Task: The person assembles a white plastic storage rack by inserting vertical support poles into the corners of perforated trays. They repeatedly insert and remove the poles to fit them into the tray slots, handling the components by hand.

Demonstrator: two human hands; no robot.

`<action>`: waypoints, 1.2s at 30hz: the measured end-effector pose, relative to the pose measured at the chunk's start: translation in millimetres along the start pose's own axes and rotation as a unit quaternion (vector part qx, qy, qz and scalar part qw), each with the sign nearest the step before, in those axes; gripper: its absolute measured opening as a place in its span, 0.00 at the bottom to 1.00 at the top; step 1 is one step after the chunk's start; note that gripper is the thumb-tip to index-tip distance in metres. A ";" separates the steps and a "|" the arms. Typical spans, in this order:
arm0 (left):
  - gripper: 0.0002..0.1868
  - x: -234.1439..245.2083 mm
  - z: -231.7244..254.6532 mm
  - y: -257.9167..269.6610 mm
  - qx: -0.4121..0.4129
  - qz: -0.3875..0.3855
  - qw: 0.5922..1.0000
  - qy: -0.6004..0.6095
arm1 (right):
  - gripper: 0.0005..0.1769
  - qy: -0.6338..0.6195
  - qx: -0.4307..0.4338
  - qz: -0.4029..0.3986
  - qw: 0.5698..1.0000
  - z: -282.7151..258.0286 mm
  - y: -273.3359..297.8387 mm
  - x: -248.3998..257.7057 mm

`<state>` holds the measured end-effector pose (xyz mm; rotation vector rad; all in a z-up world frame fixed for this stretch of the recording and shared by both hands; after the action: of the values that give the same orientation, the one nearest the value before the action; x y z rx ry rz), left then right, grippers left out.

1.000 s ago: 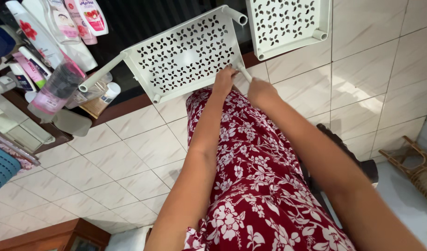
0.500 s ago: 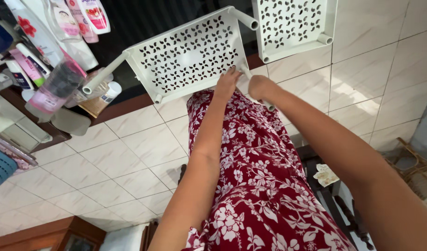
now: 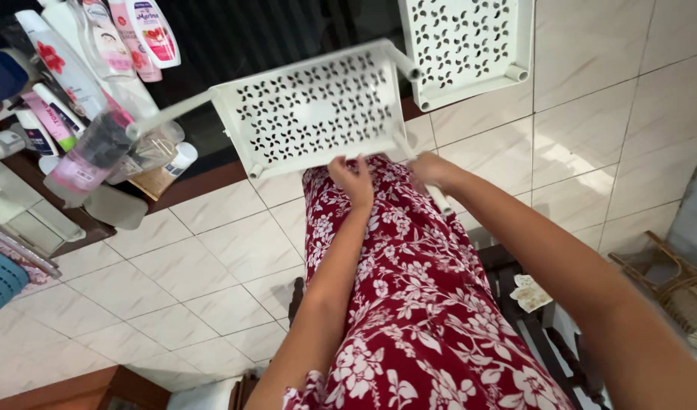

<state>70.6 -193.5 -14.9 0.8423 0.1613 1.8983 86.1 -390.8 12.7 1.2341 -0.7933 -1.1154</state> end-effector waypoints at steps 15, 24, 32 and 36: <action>0.20 80.4 155.0 58.7 -0.532 -0.153 0.748 -0.366 | 0.08 0.085 -0.071 -0.276 0.955 26.0 112.4 -45.6; 0.20 183.8 343.7 12.4 -0.677 -0.241 0.654 -0.237 | 0.13 0.206 0.057 -0.331 0.919 -41.7 271.1 -101.6; 0.31 178.9 413.4 34.0 -0.534 -0.441 0.690 -0.211 | 0.26 0.462 0.169 -0.210 0.845 -67.4 382.0 -89.0; 0.34 177.3 408.1 36.9 -0.426 -0.479 0.744 -0.189 | 0.27 0.716 0.434 0.003 0.547 -96.8 421.9 -102.3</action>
<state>251.0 -163.2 392.4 0.3314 -0.4399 0.6302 236.9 -277.5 415.5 2.3312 0.0901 0.6959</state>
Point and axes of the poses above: each hand's wrist, its own y-axis away from the middle knuckle, its own x-axis out of the back of the hand, z = x × y, the point moved 10 cm from there along -y, towards the middle knuckle, and after that the axes turned 4 degrees about -y, right-handed, at the moved point
